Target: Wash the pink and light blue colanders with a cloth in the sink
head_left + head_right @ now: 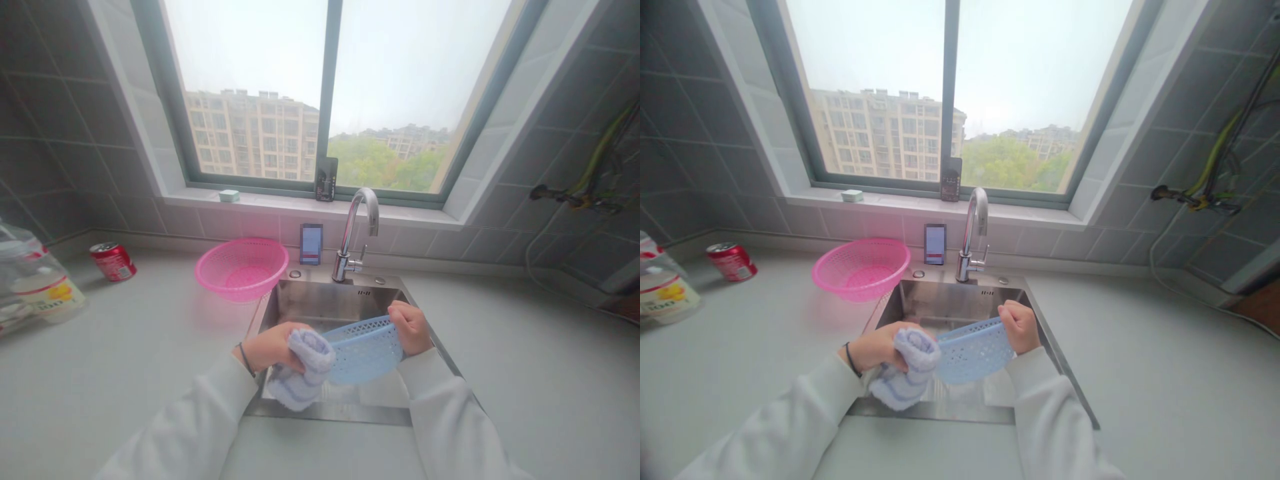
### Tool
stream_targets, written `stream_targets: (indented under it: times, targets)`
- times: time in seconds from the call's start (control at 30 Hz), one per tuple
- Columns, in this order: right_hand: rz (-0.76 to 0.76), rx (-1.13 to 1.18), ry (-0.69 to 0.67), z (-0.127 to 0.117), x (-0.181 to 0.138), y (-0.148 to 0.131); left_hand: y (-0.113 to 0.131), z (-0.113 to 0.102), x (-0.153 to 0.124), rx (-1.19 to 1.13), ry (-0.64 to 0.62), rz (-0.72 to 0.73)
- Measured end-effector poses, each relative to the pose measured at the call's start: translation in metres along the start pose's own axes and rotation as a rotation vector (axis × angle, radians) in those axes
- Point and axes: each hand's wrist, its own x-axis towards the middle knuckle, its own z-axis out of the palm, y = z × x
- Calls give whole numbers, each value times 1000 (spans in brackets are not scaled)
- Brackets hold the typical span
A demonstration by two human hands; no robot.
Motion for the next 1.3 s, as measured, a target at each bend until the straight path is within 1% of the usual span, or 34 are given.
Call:
stream_targets:
  times: [0.07,0.13,0.23,0.37,0.53,0.63,0.7,0.77,0.87,1.0,1.07,1.17,1.3]
  targets:
    - [23,4,11,0,-1,3,-2,3,2,27,-22,-17]
    - [40,-6,30,1,-1,4,-3,6,3,4,-10,-18]
    - [65,-29,63,3,-1,3,-3,10,4,-71,53,3]
    - [59,-123,100,9,0,-2,-5,16,8,-210,115,81]
    - [-46,-316,92,23,-1,-16,-7,27,15,-404,177,68]
    - [-164,-431,69,37,-4,-33,-5,36,16,-479,216,68]
    - [-249,-503,32,46,-6,-45,-4,40,16,-503,208,70]
    - [-293,-547,-2,52,-7,-53,-2,42,16,-505,180,71]
    - [-294,-548,-3,48,-6,-53,0,36,12,-494,138,75]
    - [-260,-463,61,30,-3,-37,-1,22,8,-459,108,26]
    - [-246,-424,77,24,-2,-30,-3,19,9,-436,96,-3]
    - [-217,-415,63,24,-2,-26,-7,21,12,-410,94,-7]
    - [-169,-450,58,28,-1,-30,-7,27,12,-468,136,7]
